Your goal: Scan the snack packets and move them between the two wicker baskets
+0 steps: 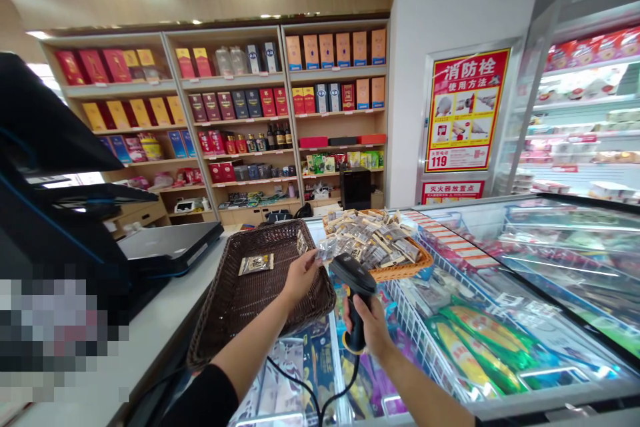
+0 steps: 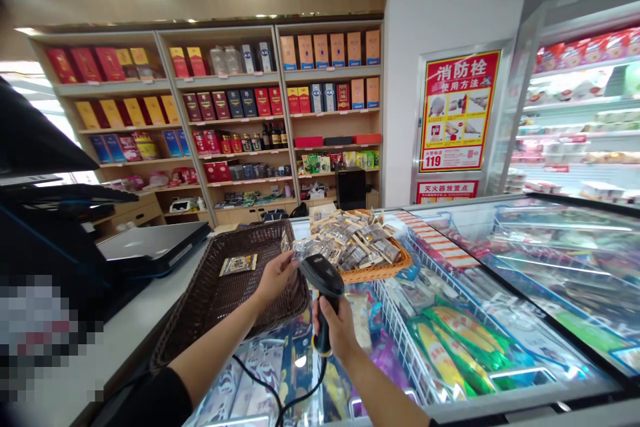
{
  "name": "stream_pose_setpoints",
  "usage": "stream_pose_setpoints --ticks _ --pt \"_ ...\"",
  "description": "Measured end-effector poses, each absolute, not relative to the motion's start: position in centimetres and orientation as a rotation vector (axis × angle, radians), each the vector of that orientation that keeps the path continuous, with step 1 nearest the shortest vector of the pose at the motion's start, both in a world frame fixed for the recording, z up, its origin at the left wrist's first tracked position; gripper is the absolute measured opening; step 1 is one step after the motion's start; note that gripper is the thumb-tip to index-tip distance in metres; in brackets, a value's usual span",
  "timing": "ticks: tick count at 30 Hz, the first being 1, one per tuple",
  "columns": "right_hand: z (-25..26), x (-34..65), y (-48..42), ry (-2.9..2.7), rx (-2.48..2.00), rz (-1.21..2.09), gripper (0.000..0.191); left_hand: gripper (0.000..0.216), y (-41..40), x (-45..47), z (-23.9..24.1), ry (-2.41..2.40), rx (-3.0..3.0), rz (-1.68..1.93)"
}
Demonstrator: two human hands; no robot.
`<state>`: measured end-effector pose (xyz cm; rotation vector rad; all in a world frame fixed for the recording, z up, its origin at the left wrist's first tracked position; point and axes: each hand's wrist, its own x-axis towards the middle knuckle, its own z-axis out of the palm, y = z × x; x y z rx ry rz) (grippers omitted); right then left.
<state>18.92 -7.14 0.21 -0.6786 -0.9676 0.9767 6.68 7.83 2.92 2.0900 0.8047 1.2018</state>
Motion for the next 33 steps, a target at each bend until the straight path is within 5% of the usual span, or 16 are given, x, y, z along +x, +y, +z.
stream_pose_setpoints --ticks 7,16,23,33 --pt "0.0 21.7 -6.2 -0.647 -0.64 0.871 0.034 0.028 8.4 6.6 3.7 0.865 2.125 1.116" --pt "1.1 23.6 -5.1 -0.333 -0.599 0.754 0.039 0.031 11.2 14.2 11.6 1.121 2.556 1.469" --pt "0.4 24.2 -4.2 -0.298 -0.636 0.724 0.034 0.041 13.6 20.1 9.2 1.002 2.788 0.728" --pt "0.2 22.3 -4.9 -0.463 -0.569 0.908 0.033 0.035 14.0 10.2 9.0 1.085 2.704 0.793"
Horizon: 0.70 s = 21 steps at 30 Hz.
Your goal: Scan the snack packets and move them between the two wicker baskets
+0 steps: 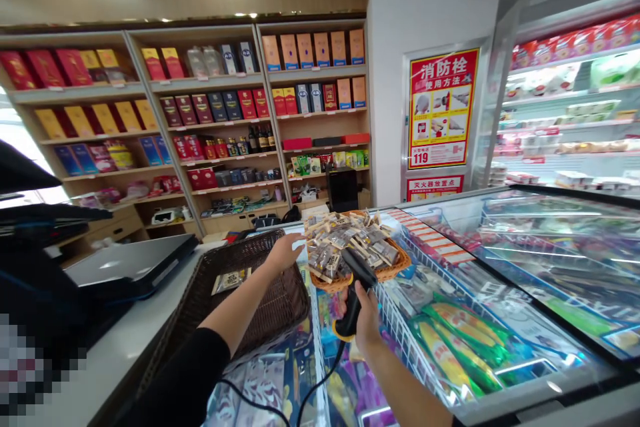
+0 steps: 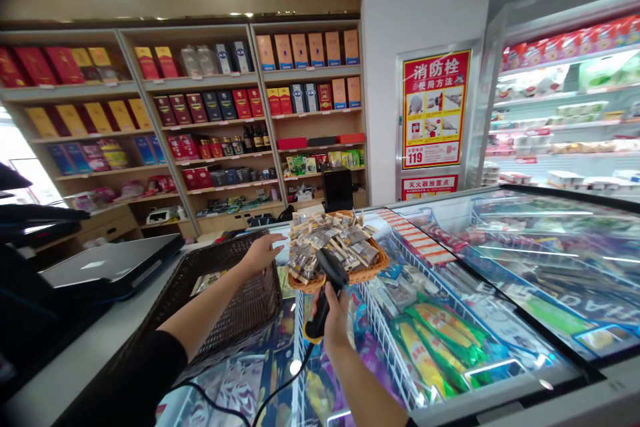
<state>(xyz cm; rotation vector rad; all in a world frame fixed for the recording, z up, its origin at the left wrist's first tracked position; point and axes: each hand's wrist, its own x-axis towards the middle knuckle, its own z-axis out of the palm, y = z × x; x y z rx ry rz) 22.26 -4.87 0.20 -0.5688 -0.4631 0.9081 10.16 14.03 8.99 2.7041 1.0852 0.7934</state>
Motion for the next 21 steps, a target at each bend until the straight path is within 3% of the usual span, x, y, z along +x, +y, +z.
stream_pose_setpoints --ticks 5,10,21 --pt "-0.4 20.2 -5.7 -0.57 -0.539 1.093 0.033 0.035 15.4 -0.1 5.7 1.539 2.652 0.551" --pt "-1.4 19.4 -5.6 -0.643 -0.565 1.192 0.034 0.058 16.3 -7.2 2.2 1.895 2.573 0.13" --pt "-2.1 19.9 -5.5 -0.693 -0.599 1.23 0.032 0.05 15.4 -6.3 2.8 2.029 2.569 -0.033"
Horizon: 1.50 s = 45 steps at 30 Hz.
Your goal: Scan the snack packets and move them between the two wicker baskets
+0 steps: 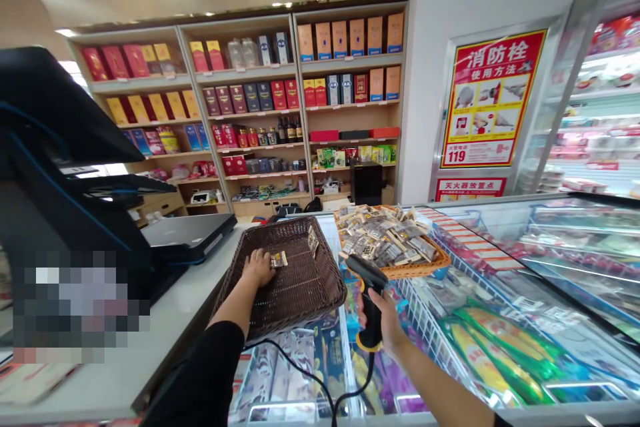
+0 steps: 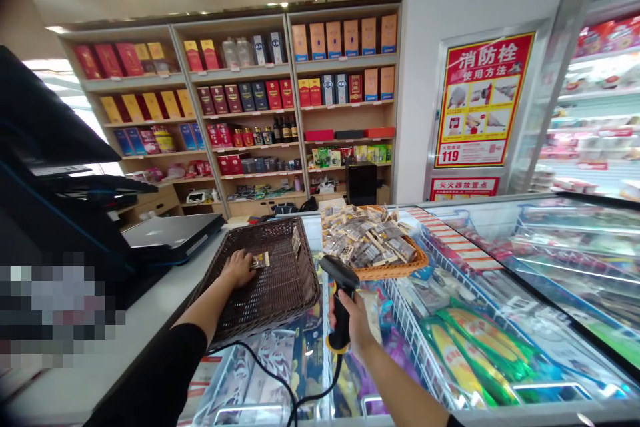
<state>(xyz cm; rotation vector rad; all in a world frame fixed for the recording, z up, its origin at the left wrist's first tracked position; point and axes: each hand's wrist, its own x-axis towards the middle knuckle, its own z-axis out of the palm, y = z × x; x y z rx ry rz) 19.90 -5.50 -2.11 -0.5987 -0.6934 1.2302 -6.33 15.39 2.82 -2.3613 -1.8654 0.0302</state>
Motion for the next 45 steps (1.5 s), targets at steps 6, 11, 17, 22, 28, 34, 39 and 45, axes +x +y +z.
stream_pose_setpoints --ticks 6,11,17,22,28,34,39,45 --pt "-1.6 19.9 -5.5 -0.69 -0.608 1.213 0.034 0.03 15.4 -5.6 3.5 -2.01 -2.527 -0.327" --pt "-1.1 19.6 -5.9 -0.731 -0.588 1.182 0.033 0.036 13.0 -0.4 5.4 -2.221 -2.814 -1.849" --pt "-0.5 20.9 -6.7 -0.9 -0.699 1.037 0.031 0.033 9.3 6.2 5.5 -1.821 -3.125 -2.754" --pt "-0.5 22.2 -6.7 -1.084 -0.912 0.859 0.034 0.032 8.9 6.8 3.7 -1.616 -2.962 -3.129" --pt "-0.4 21.6 -6.8 -1.215 -1.063 0.755 0.029 0.041 8.7 6.2 3.3 -1.669 -3.068 -2.944" --pt "0.2 21.5 -7.2 -1.214 -1.169 0.733 0.031 0.044 7.8 6.5 4.3 -1.726 -2.991 -2.756" --pt "0.2 21.4 -7.2 -1.19 -1.148 0.721 0.033 0.041 7.6 6.5 4.5 -1.761 -2.966 -2.737" --pt "0.0 21.6 -7.2 -1.241 -1.154 0.735 0.035 0.04 7.9 6.6 4.2 -1.766 -2.959 -2.733"
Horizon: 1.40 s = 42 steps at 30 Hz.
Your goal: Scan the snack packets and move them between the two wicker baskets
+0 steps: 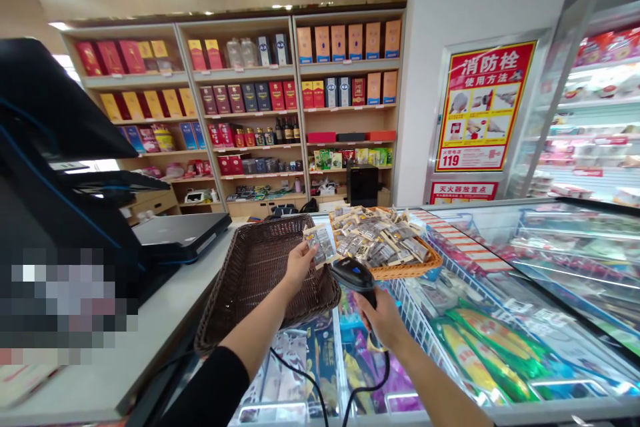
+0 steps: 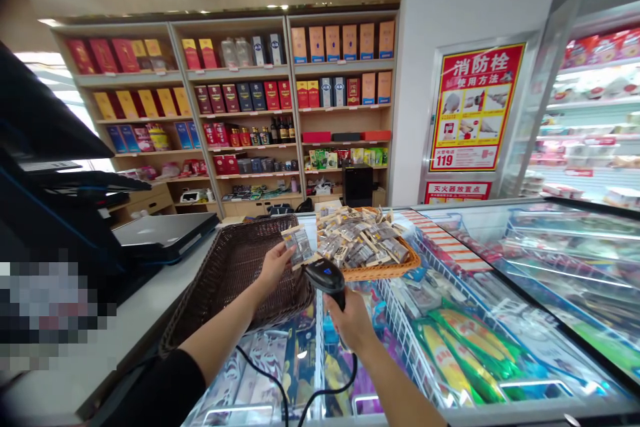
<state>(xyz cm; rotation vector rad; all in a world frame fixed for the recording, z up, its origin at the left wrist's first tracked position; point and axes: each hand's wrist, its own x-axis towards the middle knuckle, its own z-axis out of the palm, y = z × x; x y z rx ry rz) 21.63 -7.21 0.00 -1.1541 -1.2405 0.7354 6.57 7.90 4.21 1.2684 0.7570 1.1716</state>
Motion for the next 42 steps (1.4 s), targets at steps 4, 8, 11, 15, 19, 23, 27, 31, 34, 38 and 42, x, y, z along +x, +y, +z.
stream_pose_setpoints --ticks 4,8,11,15,19,23,27,31,34,38,42 --pt "0.0 21.6 -7.2 -1.235 -1.148 0.754 0.034 0.04 8.2 6.5 4.0 0.772 1.274 1.175" --pt "-0.2 21.2 -7.2 -1.19 -1.139 0.699 0.035 0.039 8.7 6.5 3.6 0.794 1.326 1.161" --pt "-0.2 21.1 -7.2 -1.154 -1.117 0.691 0.035 0.038 8.9 6.6 3.3 0.808 1.408 1.144" --pt "0.0 21.8 -6.9 -1.082 -0.988 0.79 0.035 0.038 8.8 6.8 3.7 0.732 1.599 1.164" --pt "0.7 23.0 -6.4 -0.793 -0.78 0.763 0.035 0.029 8.7 7.9 5.8 0.892 2.043 1.15" --pt "1.3 24.1 -5.9 -0.476 -0.63 0.68 0.034 0.047 9.3 11.9 8.6 0.954 2.395 1.08" --pt "1.4 25.1 -5.4 -0.366 -0.63 0.608 0.032 0.057 10.6 17.8 9.3 0.754 2.621 0.949" --pt "1.3 25.7 -5.0 -0.302 -0.664 0.55 0.029 0.046 11.3 21.5 7.7 0.786 2.675 0.763" --pt "1.1 25.6 -4.7 -0.25 -0.683 0.562 0.03 0.046 11.2 22.0 7.3 0.86 2.785 0.689" --pt "1.0 25.2 -4.7 -0.249 -0.668 0.624 0.033 0.05 10.8 21.0 8.5 0.903 2.876 0.644" --pt "1.0 24.7 -4.9 -0.281 -0.662 0.654 0.036 0.05 11.1 18.4 9.4 0.891 2.84 0.795"
